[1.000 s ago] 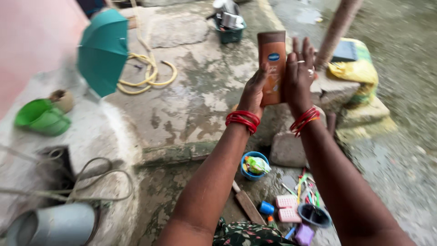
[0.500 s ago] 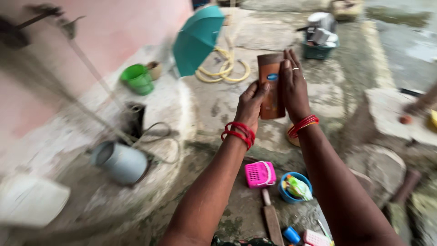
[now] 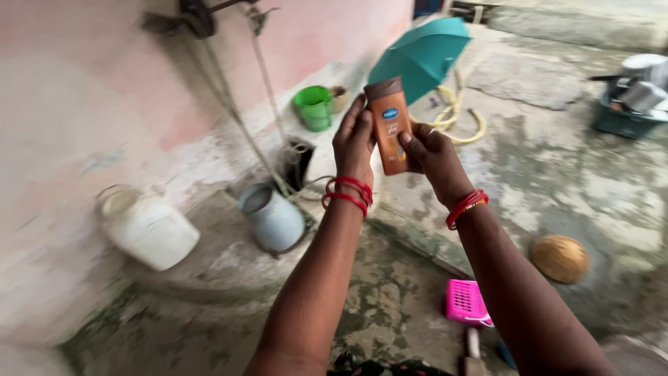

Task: The person retrieves bottles from the ground one at a time, carries them over, and sets them in a row on a wall shelf, then places a wrapped item into a carton box.

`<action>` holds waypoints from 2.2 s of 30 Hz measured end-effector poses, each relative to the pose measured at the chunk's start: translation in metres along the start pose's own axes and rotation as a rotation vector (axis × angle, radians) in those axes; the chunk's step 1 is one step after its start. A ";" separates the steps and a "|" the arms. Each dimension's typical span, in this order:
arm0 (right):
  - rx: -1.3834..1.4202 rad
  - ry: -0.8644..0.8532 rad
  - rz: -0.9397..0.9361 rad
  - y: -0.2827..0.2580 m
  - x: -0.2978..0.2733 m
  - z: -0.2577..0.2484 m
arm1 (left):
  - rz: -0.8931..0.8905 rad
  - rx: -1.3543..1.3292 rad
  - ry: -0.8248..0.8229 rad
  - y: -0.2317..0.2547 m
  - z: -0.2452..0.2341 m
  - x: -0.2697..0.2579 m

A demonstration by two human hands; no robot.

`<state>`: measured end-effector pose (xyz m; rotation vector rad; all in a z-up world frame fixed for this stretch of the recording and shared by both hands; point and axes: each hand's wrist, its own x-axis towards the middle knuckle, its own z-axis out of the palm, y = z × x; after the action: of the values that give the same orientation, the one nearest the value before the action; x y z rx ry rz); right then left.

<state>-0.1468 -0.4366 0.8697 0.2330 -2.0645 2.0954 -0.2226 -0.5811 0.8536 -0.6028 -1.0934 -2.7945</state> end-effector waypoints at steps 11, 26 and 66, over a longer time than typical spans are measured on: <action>0.223 -0.179 -0.068 0.040 0.068 0.195 | 0.075 0.340 -0.022 0.127 -0.145 0.006; 0.247 -0.596 0.105 0.071 0.091 0.396 | 0.131 0.583 0.542 0.265 -0.275 -0.045; 0.424 -1.340 -0.122 -0.068 0.069 0.940 | 0.621 1.185 1.071 0.728 -0.467 -0.148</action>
<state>-0.2170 -1.3740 0.9688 2.2381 -1.8086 2.5108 -0.0843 -1.4423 0.9470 0.5344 -1.5106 -1.1671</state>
